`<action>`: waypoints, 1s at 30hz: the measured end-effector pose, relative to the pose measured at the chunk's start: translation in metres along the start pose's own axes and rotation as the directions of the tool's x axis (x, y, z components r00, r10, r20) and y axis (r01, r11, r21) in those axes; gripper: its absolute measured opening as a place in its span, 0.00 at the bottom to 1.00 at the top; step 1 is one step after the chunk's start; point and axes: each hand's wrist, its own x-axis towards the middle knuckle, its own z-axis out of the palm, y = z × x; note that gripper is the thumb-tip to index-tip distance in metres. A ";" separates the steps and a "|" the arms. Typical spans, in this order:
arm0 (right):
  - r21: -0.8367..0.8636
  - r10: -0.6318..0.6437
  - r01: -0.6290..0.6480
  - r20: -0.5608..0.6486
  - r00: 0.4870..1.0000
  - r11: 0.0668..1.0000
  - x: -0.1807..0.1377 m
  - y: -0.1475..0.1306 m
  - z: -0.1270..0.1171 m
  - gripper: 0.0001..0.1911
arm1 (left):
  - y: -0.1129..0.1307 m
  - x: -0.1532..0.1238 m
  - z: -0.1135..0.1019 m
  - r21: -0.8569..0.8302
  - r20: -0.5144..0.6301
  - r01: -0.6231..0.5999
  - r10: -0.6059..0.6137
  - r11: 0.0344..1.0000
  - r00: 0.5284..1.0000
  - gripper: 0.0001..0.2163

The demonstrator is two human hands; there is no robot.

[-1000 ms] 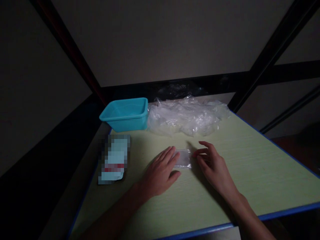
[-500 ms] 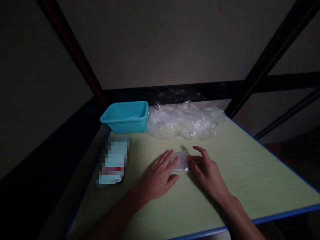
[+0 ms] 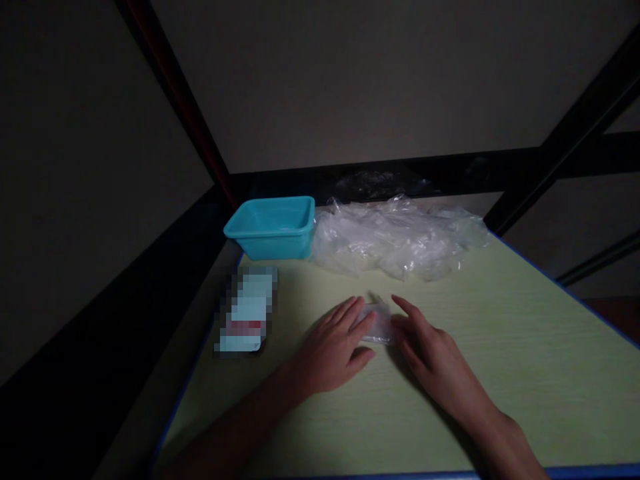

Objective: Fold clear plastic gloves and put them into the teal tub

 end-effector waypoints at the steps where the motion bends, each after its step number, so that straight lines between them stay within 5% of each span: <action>1: 0.003 0.000 0.000 0.001 1.000 1.000 0.000 0.000 0.000 0.28 | 0.000 0.000 0.000 0.000 0.001 0.000 0.000 1.000 1.000 0.25; 12: -0.029 -0.055 0.058 0.075 0.996 0.998 -0.001 -0.002 -0.002 0.28 | 0.000 0.000 -0.001 0.049 0.013 -0.025 0.024 0.998 1.000 0.25; 30: -0.029 -0.043 0.044 0.021 0.999 0.999 -0.016 0.007 -0.006 0.23 | -0.004 0.000 0.002 0.042 0.078 -0.082 0.078 0.996 0.994 0.28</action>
